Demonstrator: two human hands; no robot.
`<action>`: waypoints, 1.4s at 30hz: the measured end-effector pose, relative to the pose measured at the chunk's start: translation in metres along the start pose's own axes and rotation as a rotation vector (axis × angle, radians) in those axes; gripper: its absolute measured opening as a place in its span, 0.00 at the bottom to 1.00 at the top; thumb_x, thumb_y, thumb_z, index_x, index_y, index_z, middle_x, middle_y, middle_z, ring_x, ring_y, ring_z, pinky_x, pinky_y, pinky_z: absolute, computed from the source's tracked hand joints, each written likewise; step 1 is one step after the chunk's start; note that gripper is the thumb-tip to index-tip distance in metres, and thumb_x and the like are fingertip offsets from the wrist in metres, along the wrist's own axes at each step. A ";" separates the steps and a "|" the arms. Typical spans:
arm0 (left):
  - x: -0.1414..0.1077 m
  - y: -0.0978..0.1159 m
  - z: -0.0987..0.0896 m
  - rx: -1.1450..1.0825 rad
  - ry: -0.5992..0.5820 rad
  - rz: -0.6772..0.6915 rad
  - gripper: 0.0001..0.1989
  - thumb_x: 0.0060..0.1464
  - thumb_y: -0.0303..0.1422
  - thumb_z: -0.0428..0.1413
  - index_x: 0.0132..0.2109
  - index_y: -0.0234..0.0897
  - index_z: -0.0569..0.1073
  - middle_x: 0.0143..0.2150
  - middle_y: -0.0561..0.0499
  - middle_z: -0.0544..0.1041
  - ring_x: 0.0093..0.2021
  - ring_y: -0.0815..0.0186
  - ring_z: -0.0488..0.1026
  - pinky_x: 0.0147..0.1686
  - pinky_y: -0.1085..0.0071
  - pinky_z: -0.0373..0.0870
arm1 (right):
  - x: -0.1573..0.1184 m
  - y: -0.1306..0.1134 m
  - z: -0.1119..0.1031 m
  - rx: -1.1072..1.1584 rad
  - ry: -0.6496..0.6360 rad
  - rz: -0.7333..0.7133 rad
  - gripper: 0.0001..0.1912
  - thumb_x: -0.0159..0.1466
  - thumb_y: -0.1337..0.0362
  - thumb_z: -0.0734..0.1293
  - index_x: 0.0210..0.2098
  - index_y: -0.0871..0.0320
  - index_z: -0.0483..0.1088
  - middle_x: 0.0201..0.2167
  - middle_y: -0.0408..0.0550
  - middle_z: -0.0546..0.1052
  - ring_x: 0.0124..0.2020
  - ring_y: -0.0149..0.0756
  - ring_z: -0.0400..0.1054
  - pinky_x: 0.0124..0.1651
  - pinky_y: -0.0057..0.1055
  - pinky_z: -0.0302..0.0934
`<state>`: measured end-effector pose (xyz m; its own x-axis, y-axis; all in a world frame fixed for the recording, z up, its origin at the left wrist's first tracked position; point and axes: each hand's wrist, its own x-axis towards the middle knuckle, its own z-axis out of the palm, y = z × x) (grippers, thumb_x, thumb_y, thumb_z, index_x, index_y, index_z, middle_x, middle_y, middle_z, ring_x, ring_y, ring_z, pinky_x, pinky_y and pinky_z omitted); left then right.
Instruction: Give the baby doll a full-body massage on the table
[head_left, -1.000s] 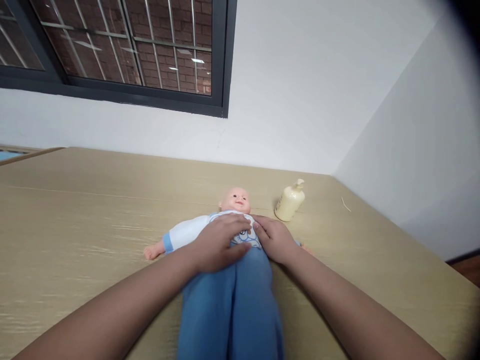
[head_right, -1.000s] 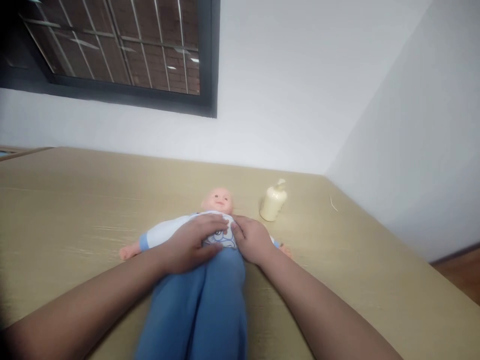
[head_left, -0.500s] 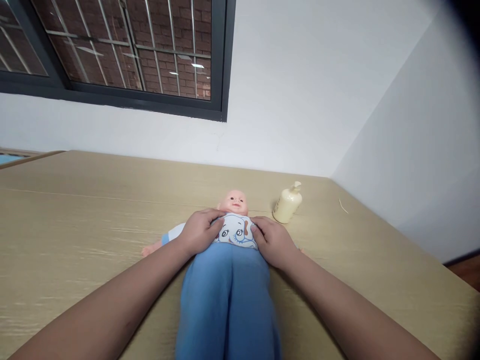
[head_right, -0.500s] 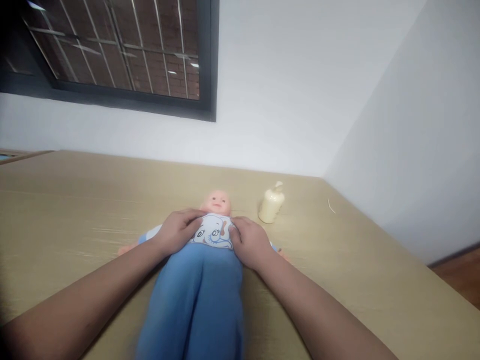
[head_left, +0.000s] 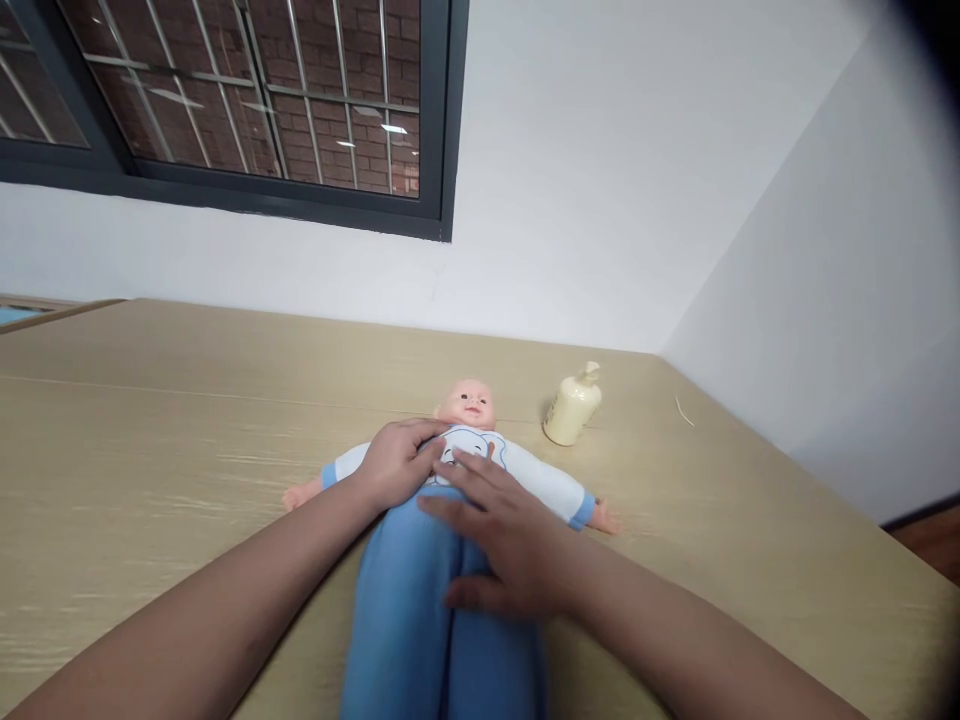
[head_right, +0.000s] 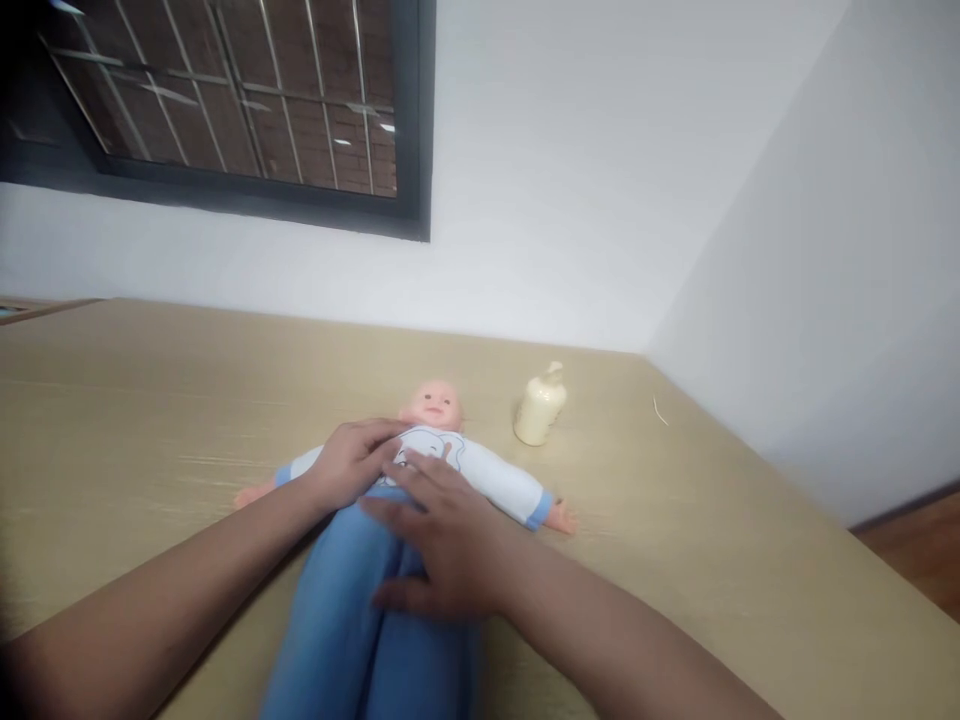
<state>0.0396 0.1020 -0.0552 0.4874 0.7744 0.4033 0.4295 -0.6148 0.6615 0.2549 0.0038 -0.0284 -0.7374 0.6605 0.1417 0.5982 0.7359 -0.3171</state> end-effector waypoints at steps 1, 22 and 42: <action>0.000 0.001 0.000 -0.007 -0.004 -0.001 0.18 0.65 0.39 0.49 0.53 0.40 0.80 0.55 0.48 0.80 0.56 0.57 0.76 0.56 0.63 0.70 | 0.001 0.009 0.001 -0.006 0.031 0.041 0.44 0.64 0.39 0.65 0.72 0.49 0.50 0.75 0.51 0.46 0.75 0.56 0.35 0.74 0.57 0.33; -0.003 0.001 0.001 0.187 0.028 -0.101 0.23 0.68 0.41 0.43 0.54 0.40 0.79 0.54 0.48 0.80 0.56 0.56 0.75 0.55 0.62 0.69 | -0.017 0.079 -0.014 0.099 0.080 0.526 0.31 0.71 0.39 0.51 0.57 0.54 0.69 0.51 0.55 0.78 0.51 0.51 0.73 0.49 0.39 0.61; -0.086 -0.046 -0.095 0.589 -0.153 -0.328 0.14 0.55 0.41 0.57 0.45 0.40 0.79 0.45 0.41 0.79 0.47 0.50 0.75 0.44 0.62 0.67 | -0.088 0.112 0.000 0.162 0.274 0.673 0.21 0.50 0.54 0.76 0.44 0.50 0.78 0.46 0.50 0.79 0.46 0.52 0.72 0.44 0.38 0.63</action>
<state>-0.0948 0.0779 -0.0603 0.3449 0.9311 0.1187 0.8934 -0.3644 0.2627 0.3870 0.0282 -0.0767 -0.1110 0.9897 0.0900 0.8238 0.1423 -0.5488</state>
